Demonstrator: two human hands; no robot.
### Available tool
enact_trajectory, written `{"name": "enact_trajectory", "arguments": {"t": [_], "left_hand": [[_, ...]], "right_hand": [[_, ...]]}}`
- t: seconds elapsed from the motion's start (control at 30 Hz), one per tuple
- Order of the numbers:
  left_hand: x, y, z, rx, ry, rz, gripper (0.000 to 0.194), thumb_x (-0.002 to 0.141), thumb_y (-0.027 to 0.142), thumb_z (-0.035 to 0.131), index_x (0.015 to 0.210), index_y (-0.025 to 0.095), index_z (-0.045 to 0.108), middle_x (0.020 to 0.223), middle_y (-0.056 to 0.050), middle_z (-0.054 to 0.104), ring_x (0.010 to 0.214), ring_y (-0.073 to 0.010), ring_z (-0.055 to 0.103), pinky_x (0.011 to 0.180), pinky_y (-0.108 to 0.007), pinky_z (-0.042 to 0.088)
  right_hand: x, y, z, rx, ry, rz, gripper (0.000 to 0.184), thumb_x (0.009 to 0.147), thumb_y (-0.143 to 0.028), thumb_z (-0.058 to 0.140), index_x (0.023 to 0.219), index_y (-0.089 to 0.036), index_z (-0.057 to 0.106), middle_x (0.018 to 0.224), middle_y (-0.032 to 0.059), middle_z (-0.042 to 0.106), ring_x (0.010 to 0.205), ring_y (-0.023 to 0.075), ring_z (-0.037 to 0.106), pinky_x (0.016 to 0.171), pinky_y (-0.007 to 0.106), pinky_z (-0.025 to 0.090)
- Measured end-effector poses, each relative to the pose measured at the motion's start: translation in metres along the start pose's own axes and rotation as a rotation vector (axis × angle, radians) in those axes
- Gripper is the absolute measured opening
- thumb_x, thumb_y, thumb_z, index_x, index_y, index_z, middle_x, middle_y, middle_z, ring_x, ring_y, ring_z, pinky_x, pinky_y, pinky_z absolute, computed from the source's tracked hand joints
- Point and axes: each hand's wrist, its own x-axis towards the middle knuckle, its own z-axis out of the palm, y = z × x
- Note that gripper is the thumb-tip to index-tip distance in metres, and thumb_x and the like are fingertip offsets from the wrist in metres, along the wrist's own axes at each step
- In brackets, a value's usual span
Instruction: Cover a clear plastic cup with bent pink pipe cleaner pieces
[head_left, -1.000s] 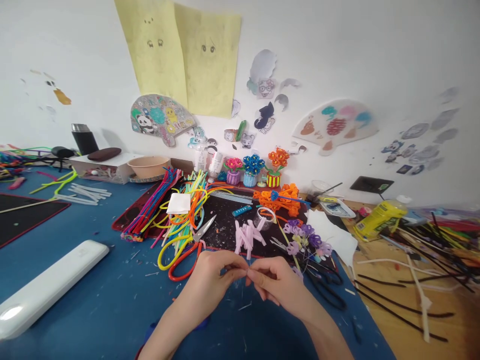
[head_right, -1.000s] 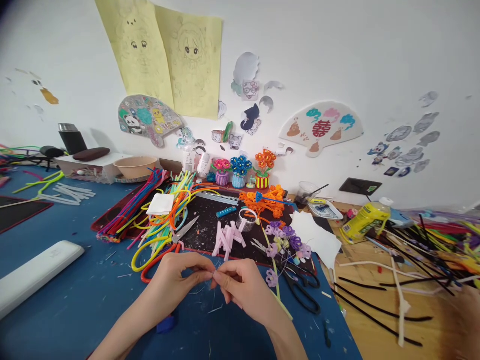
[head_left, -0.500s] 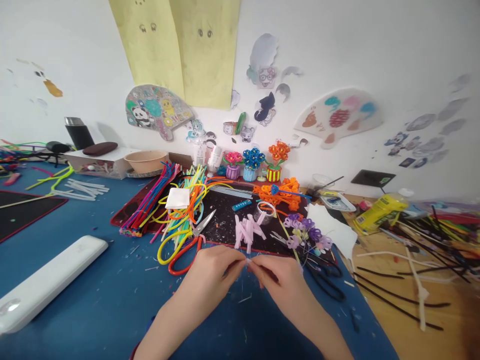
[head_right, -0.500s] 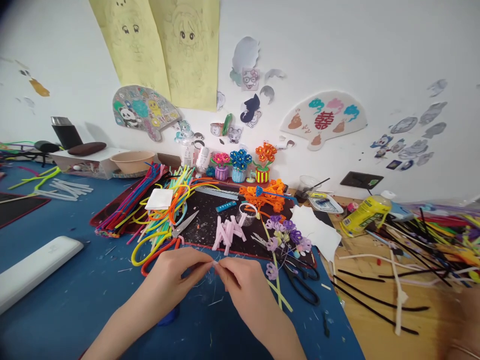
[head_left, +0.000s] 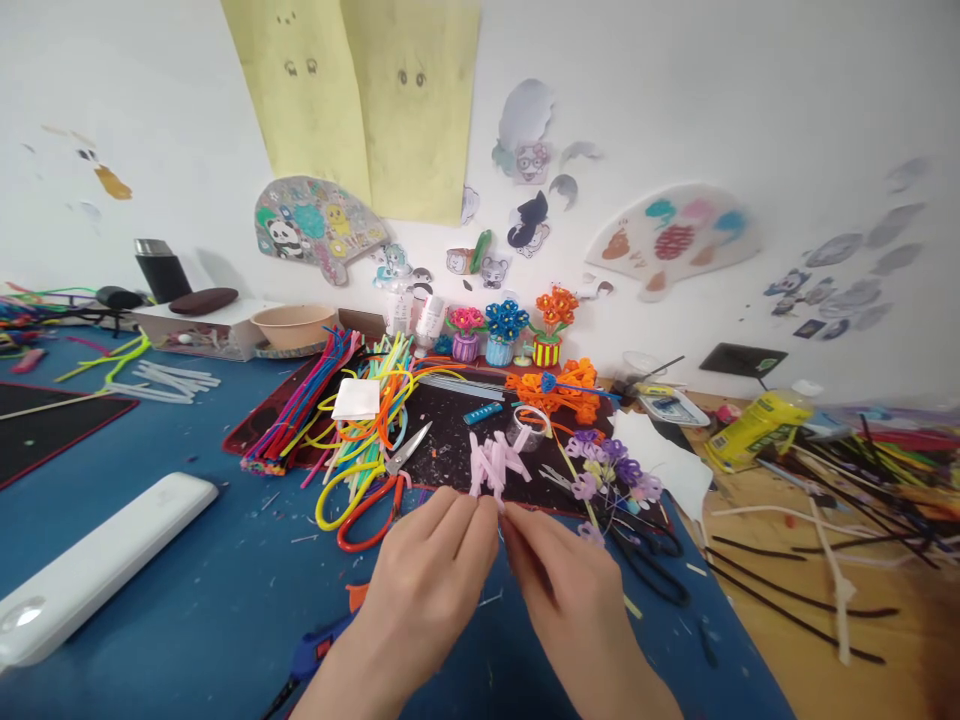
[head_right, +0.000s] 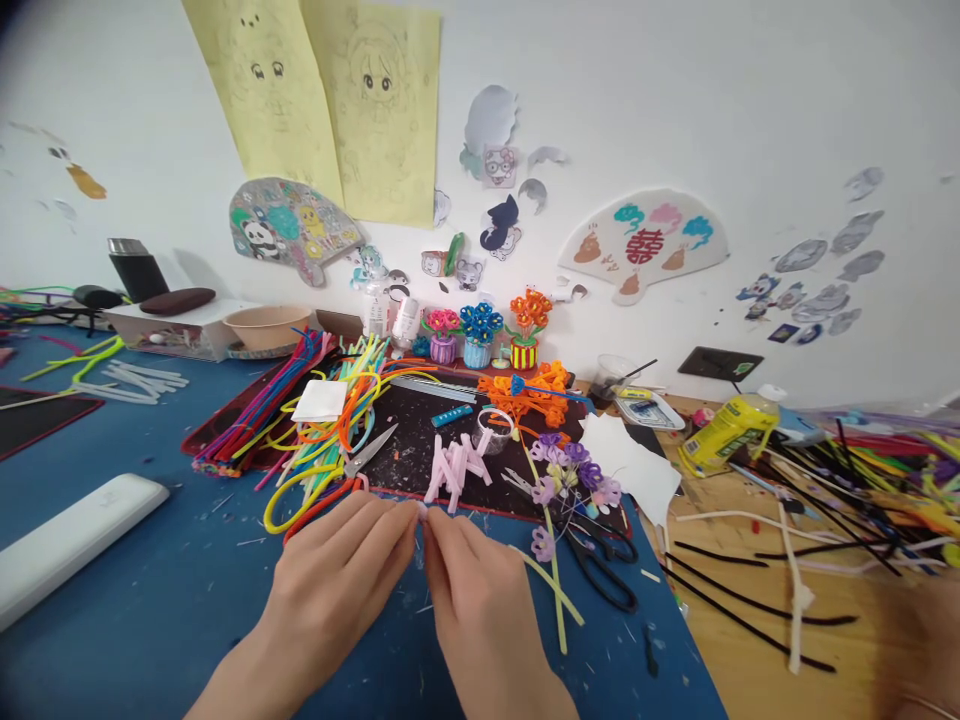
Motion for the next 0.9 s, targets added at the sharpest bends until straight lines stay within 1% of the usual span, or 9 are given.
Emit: {"name": "enact_trajectory", "arguments": {"t": [0.07, 0.13, 0.2, 0.33, 0.4, 0.47, 0.63, 0.77, 0.9], "left_hand": [[-0.001, 0.002, 0.002, 0.041, 0.055, 0.029, 0.014, 0.085, 0.003, 0.053, 0.096, 0.006, 0.061, 0.074, -0.009, 0.066, 0.069, -0.0186, 0.06, 0.062, -0.029, 0.048], [0.001, 0.001, 0.0, -0.03, 0.062, -0.054, 0.015, 0.086, 0.005, 0.054, 0.096, 0.008, 0.063, 0.078, -0.009, 0.068, 0.07, -0.0177, 0.061, 0.063, -0.028, 0.049], [0.006, -0.001, -0.005, -0.221, 0.006, -0.257, 0.012, 0.087, 0.011, 0.055, 0.089, 0.013, 0.067, 0.077, -0.005, 0.07, 0.067, -0.0143, 0.062, 0.062, -0.024, 0.049], [0.018, -0.009, -0.013, -0.754, -0.209, -0.699, 0.018, 0.086, 0.027, 0.059, 0.076, 0.017, 0.071, 0.067, 0.0, 0.07, 0.059, -0.0114, 0.063, 0.053, -0.018, 0.049], [0.021, -0.012, -0.013, -0.95, -0.259, -0.822, 0.018, 0.083, 0.031, 0.063, 0.076, 0.016, 0.072, 0.065, -0.001, 0.069, 0.057, -0.0115, 0.062, 0.049, -0.017, 0.048], [0.022, -0.014, -0.011, -1.064, -0.267, -0.884, 0.017, 0.078, 0.032, 0.068, 0.075, 0.016, 0.072, 0.064, -0.002, 0.068, 0.056, -0.0116, 0.061, 0.048, -0.017, 0.047], [0.024, -0.012, -0.011, -1.068, -0.274, -0.893, 0.015, 0.074, 0.03, 0.072, 0.072, 0.015, 0.073, 0.064, -0.003, 0.07, 0.055, -0.0119, 0.061, 0.05, -0.019, 0.05], [0.027, -0.01, -0.018, -0.891, -0.273, -0.773, 0.013, 0.078, 0.028, 0.069, 0.075, 0.017, 0.074, 0.069, -0.002, 0.073, 0.061, -0.0134, 0.065, 0.056, -0.02, 0.051], [0.028, -0.007, -0.021, -0.664, -0.249, -0.633, 0.011, 0.082, 0.025, 0.064, 0.077, 0.02, 0.073, 0.068, 0.002, 0.072, 0.06, -0.0114, 0.065, 0.058, -0.018, 0.049]], "right_hand": [[0.001, -0.004, 0.002, 0.005, 0.042, 0.02, 0.021, 0.095, -0.015, 0.044, 0.104, -0.014, 0.064, 0.083, 0.0074, 0.07, 0.067, 0.0172, 0.066, 0.067, 0.026, 0.049], [0.006, -0.007, -0.002, 0.064, 0.027, 0.055, 0.02, 0.094, -0.014, 0.046, 0.099, -0.015, 0.065, 0.082, 0.0065, 0.07, 0.066, 0.016, 0.065, 0.064, 0.024, 0.048], [0.013, -0.009, -0.009, 0.125, -0.018, 0.094, 0.02, 0.093, -0.015, 0.047, 0.091, -0.016, 0.067, 0.073, 0.0034, 0.068, 0.059, 0.0137, 0.061, 0.057, 0.021, 0.046], [0.025, -0.009, -0.024, 0.21, -0.173, 0.16, 0.025, 0.094, -0.021, 0.047, 0.078, -0.018, 0.066, 0.061, -0.0011, 0.059, 0.052, 0.0107, 0.052, 0.051, 0.02, 0.039], [0.027, -0.008, -0.028, 0.212, -0.234, 0.175, 0.028, 0.095, -0.024, 0.045, 0.075, -0.018, 0.064, 0.061, -0.0008, 0.057, 0.053, 0.0109, 0.051, 0.051, 0.021, 0.036], [0.027, -0.006, -0.03, 0.202, -0.273, 0.184, 0.03, 0.095, -0.027, 0.045, 0.073, -0.018, 0.063, 0.061, -0.0004, 0.055, 0.053, 0.0113, 0.048, 0.05, 0.023, 0.034], [0.025, -0.005, -0.03, 0.157, -0.259, 0.162, 0.03, 0.093, -0.024, 0.045, 0.069, -0.017, 0.062, 0.056, -0.0014, 0.05, 0.049, 0.0107, 0.043, 0.047, 0.025, 0.029], [0.024, -0.009, -0.029, 0.14, -0.23, 0.154, 0.034, 0.093, -0.024, 0.045, 0.062, -0.018, 0.057, 0.055, -0.0015, 0.048, 0.048, 0.0103, 0.042, 0.046, 0.025, 0.027], [0.025, -0.012, -0.029, 0.127, -0.22, 0.141, 0.031, 0.093, -0.023, 0.045, 0.065, -0.017, 0.058, 0.055, -0.0018, 0.047, 0.048, 0.0101, 0.04, 0.046, 0.025, 0.027]]}}
